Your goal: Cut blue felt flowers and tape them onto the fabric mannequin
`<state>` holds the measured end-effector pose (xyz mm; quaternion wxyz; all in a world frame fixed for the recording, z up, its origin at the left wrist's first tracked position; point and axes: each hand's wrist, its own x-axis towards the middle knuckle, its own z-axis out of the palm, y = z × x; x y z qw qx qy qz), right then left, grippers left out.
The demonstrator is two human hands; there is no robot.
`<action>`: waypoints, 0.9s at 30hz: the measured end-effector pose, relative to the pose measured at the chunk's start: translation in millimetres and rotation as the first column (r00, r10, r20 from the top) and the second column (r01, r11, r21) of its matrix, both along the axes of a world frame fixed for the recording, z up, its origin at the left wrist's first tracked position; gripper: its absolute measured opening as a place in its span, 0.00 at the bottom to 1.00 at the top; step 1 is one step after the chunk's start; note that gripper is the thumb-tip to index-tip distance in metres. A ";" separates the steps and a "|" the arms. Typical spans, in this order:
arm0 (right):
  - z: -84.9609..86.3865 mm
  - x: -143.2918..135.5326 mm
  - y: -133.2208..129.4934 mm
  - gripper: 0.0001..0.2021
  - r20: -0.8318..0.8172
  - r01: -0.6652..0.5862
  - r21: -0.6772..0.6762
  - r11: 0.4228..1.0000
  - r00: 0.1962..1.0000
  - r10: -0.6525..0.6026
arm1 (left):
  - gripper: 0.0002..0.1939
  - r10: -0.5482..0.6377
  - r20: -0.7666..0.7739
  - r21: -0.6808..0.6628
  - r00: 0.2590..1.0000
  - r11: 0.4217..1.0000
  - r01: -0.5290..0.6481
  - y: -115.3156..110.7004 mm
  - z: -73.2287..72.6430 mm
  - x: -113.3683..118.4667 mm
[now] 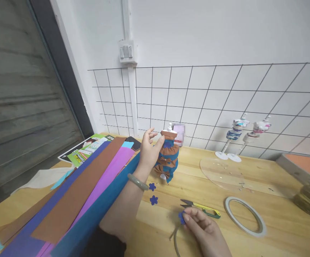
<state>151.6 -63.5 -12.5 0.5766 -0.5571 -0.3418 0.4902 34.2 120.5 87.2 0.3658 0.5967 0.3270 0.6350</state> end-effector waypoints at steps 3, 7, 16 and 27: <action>-0.5 -0.9 0.8 0.13 0.079 0.019 0.011 1.000 0.997 -0.020 | 0.29 -0.110 0.008 -0.029 0.994 0.994 0.110 7.1 4.0 5.6; 10.3 10.1 9.3 0.12 0.150 -0.002 0.012 1.000 0.989 0.000 | 0.32 -0.259 -0.001 -0.061 0.966 0.964 0.258 10.6 6.0 8.4; 95.7 24.2 83.0 0.10 0.230 0.101 0.267 0.958 0.959 -0.165 | 0.30 -0.353 0.120 -0.122 0.928 0.922 0.367 18.4 10.4 3.9; 125.7 8.3 139.4 0.05 0.066 0.089 0.456 0.885 0.989 -0.134 | 0.26 -0.426 0.234 -0.137 0.874 0.876 0.463 19.3 6.7 7.7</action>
